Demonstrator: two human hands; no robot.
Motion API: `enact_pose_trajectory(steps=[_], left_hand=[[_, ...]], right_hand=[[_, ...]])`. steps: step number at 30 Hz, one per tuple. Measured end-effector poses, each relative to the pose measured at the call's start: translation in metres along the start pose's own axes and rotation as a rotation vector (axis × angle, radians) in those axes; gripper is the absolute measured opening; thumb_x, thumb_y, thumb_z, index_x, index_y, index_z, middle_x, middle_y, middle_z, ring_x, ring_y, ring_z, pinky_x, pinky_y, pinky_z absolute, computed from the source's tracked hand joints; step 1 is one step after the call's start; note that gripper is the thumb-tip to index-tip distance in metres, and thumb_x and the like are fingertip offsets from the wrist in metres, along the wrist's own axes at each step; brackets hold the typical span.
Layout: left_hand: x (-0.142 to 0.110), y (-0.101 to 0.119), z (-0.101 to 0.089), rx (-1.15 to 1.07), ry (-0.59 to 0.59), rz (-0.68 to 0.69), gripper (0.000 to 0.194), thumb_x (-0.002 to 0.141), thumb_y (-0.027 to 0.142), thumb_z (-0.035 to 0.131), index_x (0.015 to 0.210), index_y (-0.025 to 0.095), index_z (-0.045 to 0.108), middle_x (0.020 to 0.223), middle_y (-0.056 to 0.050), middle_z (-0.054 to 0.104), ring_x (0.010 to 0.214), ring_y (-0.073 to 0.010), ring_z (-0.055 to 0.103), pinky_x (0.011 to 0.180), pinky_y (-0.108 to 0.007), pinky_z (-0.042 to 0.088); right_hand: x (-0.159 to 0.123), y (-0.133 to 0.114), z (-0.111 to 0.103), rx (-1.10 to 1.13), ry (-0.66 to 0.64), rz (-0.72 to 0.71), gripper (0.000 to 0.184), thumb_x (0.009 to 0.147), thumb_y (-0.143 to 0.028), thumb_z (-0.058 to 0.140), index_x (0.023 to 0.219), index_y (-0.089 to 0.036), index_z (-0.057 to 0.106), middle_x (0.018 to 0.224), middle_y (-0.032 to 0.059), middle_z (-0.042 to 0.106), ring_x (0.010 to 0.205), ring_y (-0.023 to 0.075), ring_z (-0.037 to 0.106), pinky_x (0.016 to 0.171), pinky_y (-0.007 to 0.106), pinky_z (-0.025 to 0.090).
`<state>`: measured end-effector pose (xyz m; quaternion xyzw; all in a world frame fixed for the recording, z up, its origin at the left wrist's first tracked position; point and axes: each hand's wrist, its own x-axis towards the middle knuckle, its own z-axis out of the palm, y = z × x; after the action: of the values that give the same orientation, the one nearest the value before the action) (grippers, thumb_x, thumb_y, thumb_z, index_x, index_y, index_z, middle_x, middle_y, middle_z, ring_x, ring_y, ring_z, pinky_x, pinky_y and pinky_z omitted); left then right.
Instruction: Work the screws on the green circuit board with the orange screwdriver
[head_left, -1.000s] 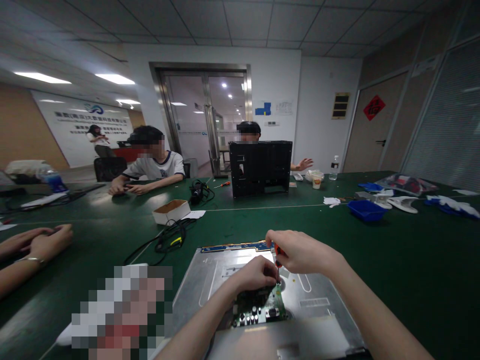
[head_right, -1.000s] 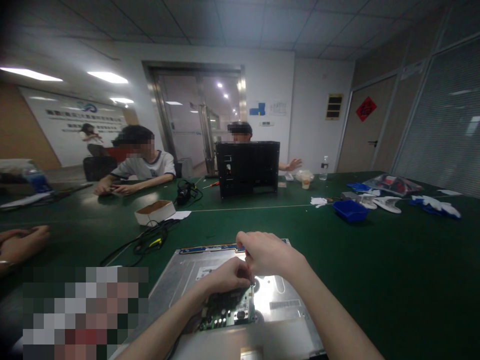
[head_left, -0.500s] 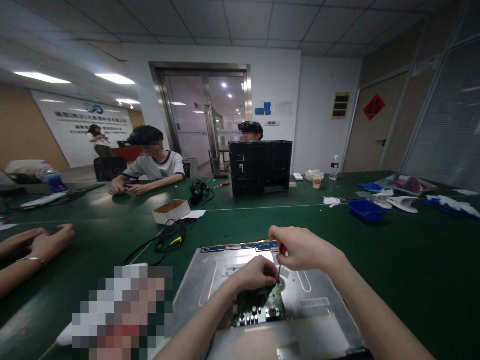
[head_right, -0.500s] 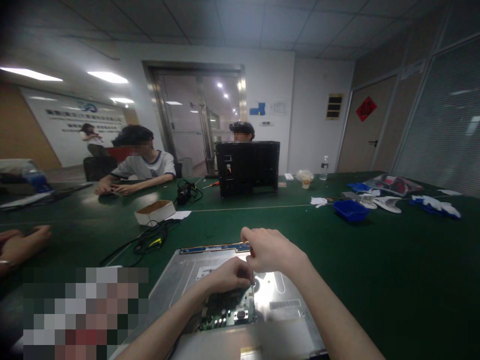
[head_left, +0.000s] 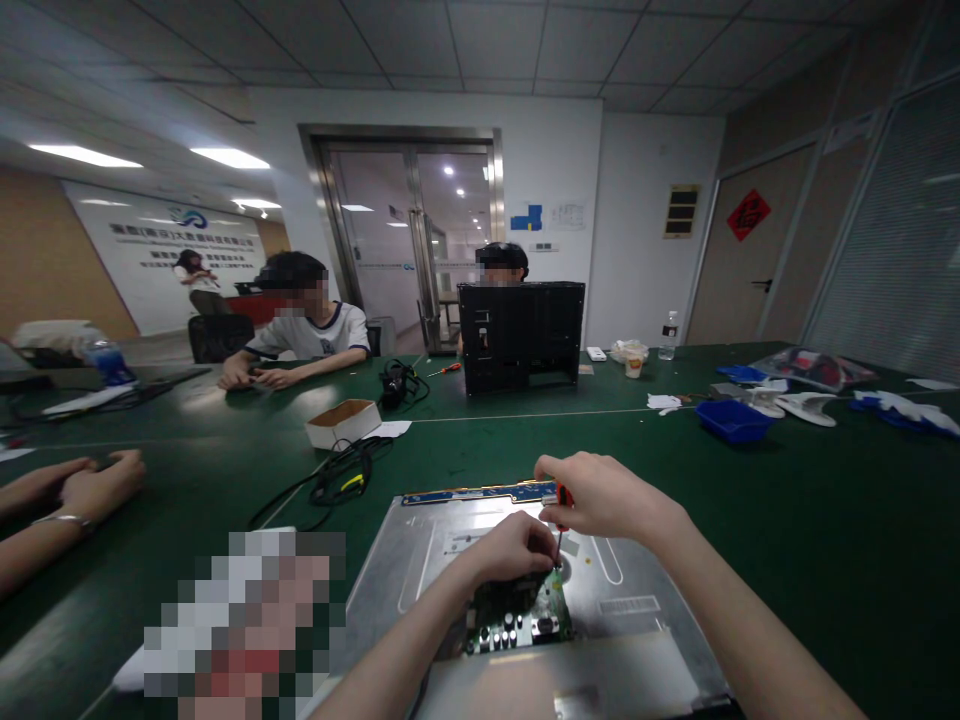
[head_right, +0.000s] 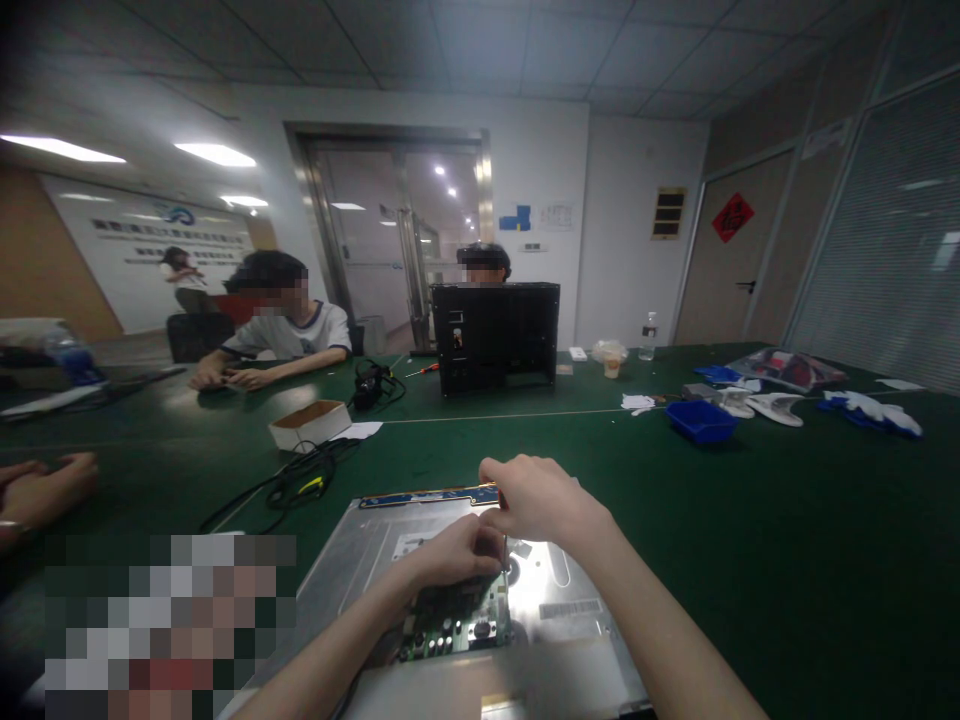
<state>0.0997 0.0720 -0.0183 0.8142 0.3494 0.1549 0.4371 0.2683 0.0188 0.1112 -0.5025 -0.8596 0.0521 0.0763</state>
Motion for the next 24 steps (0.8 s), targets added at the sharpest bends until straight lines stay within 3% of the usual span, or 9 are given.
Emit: enact_pose_trajectory(steps=[8,14,16,20,24], left_hand=[[0.0003,-0.0016,0.0006,0.008,0.009,-0.001,0.017,0.064,0.007,0.061,0.073,0.015,0.073,0.071,0.001,0.069,0.067,-0.0150,0.060,0.068,-0.023,0.044],[0.0013,-0.0020,0.0010,-0.004,0.003,0.000,0.018,0.063,0.008,0.061,0.073,0.016,0.074,0.071,0.002,0.069,0.069,-0.0152,0.060,0.069,-0.023,0.044],[0.0017,-0.0023,0.0010,-0.006,0.000,-0.002,0.017,0.063,0.008,0.061,0.073,0.016,0.074,0.070,0.002,0.069,0.069,-0.0150,0.059,0.069,-0.023,0.044],[0.0018,-0.0033,0.0010,-0.016,-0.001,-0.015,0.018,0.064,0.009,0.061,0.074,0.016,0.074,0.072,0.002,0.070,0.070,-0.0158,0.060,0.069,-0.023,0.045],[0.0011,-0.0040,0.0011,-0.021,0.002,-0.027,0.019,0.064,0.010,0.061,0.077,0.015,0.074,0.076,0.001,0.071,0.072,-0.0167,0.062,0.070,-0.024,0.045]], right_hand=[[-0.0009,0.0011,0.0060,0.041,-0.015,-0.066,0.034,0.079,-0.021,0.055,0.112,-0.022,0.052,0.089,0.0059,0.064,0.077,0.0197,0.057,0.058,0.027,0.031],[0.0022,-0.0021,0.0034,-0.079,0.036,0.024,0.020,0.084,-0.034,0.055,0.099,-0.022,0.058,0.085,0.0070,0.066,0.074,0.0224,0.060,0.055,0.028,0.030],[0.0019,-0.0017,0.0032,-0.099,0.047,0.030,0.023,0.084,-0.037,0.055,0.101,-0.022,0.057,0.084,0.0072,0.066,0.074,0.0234,0.061,0.055,0.029,0.030],[0.0002,-0.0001,0.0057,-0.002,0.038,-0.065,0.039,0.080,-0.030,0.058,0.116,-0.022,0.048,0.092,0.0068,0.066,0.081,0.0237,0.061,0.058,0.029,0.032],[0.0000,-0.0012,0.0073,0.072,-0.005,-0.118,0.037,0.077,-0.020,0.055,0.113,-0.021,0.046,0.091,0.0059,0.066,0.080,0.0212,0.060,0.059,0.028,0.033]])
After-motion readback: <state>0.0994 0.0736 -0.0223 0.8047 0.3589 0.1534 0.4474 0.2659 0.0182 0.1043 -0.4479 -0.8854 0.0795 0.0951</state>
